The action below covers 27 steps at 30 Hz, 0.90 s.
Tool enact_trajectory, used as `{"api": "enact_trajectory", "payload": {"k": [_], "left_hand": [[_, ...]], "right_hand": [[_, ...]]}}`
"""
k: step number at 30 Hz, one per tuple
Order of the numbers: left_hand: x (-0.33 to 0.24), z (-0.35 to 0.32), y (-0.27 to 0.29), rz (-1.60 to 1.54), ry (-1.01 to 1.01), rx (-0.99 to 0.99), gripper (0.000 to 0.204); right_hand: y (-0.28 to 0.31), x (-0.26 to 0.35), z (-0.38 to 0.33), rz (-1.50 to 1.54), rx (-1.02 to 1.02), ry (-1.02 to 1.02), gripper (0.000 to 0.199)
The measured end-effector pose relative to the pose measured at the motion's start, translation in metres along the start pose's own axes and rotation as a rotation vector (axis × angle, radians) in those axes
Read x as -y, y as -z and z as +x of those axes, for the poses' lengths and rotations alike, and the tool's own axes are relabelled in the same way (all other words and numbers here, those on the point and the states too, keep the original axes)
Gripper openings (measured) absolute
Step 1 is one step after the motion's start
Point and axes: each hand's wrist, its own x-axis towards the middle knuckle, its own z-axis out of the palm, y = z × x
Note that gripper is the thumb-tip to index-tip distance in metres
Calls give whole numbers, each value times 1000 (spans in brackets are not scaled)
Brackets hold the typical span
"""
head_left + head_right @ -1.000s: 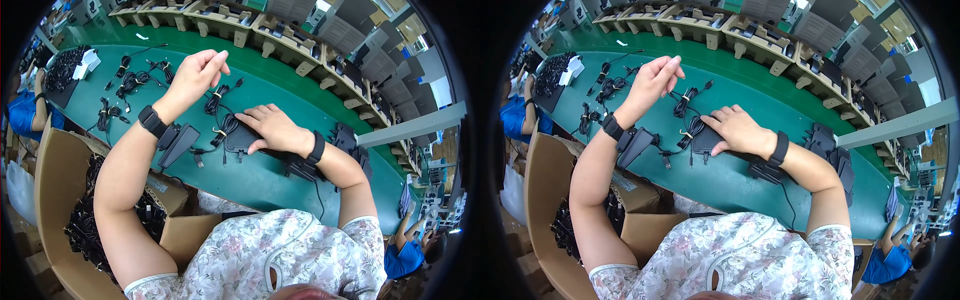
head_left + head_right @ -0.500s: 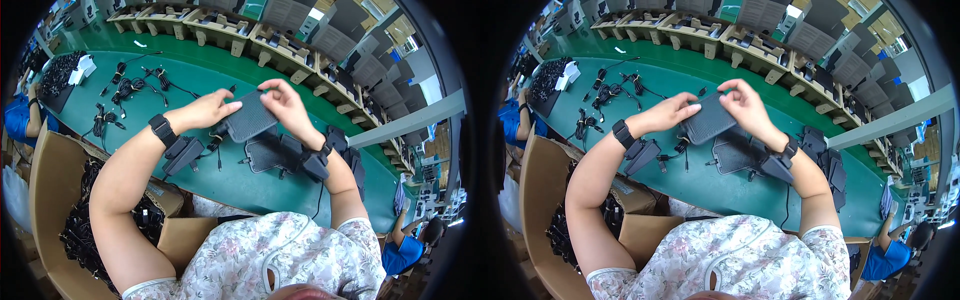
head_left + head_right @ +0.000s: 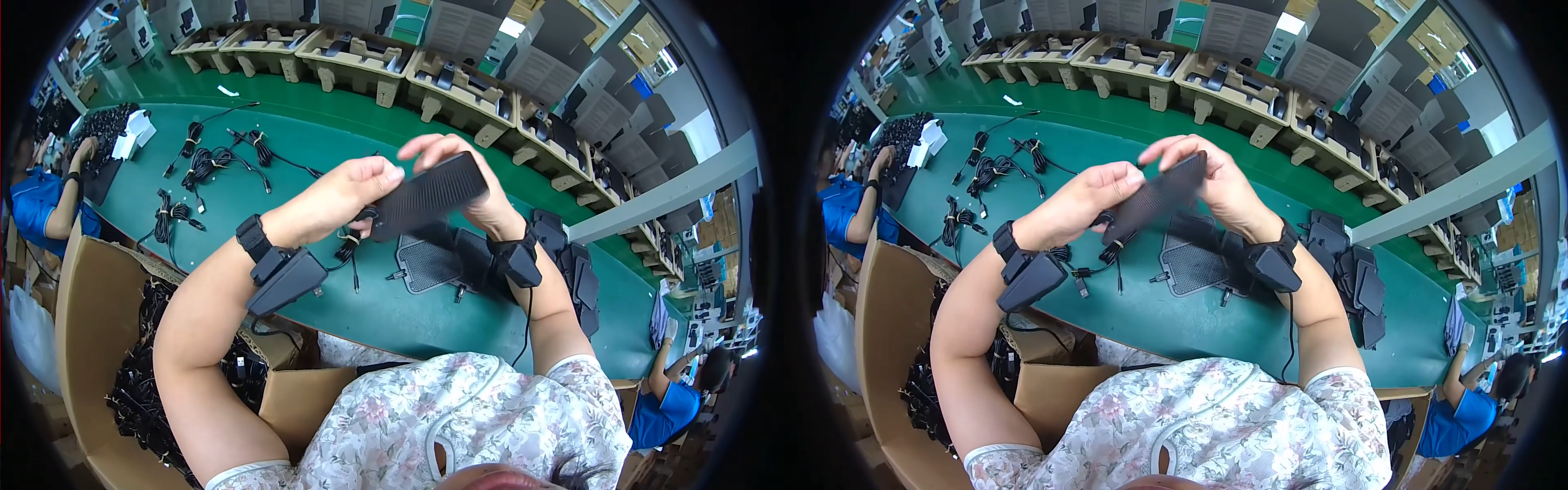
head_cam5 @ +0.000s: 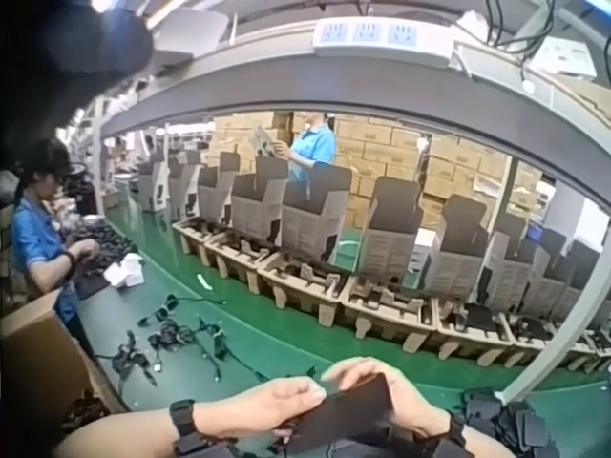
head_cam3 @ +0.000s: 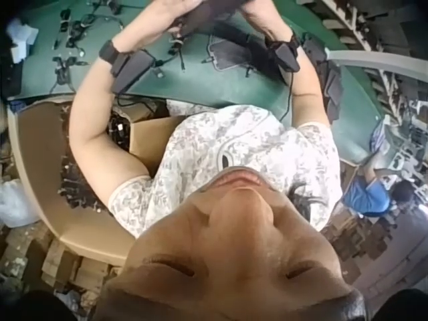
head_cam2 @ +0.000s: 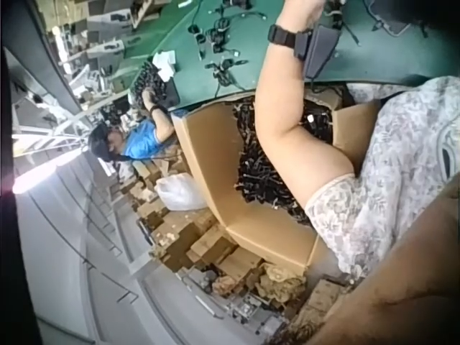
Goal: The person picks up black pads from a box and places them on the table, then takes a bundled cable and places it into a cardboard tray along with a pad. This process is repeated, occasionally reaching into the box for more pads.
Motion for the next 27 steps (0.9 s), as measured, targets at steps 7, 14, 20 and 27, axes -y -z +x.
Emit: {"api": "enact_trajectory", "payload": {"k": [7, 14, 20, 27], "left_hand": [[7, 7, 5, 263, -124, -238, 23], [1, 7, 29, 278, -265, -443, 24], [-5, 4, 59, 429, -385, -715, 22], [-5, 8, 66, 453, -369, -741, 22]], "right_hand": [[95, 4, 35, -246, -576, -37, 19], [230, -54, 54, -771, -809, -102, 24], [282, -71, 62, -1030, -789, -267, 35], [235, -85, 56, -1738, -748, -90, 32]]}}
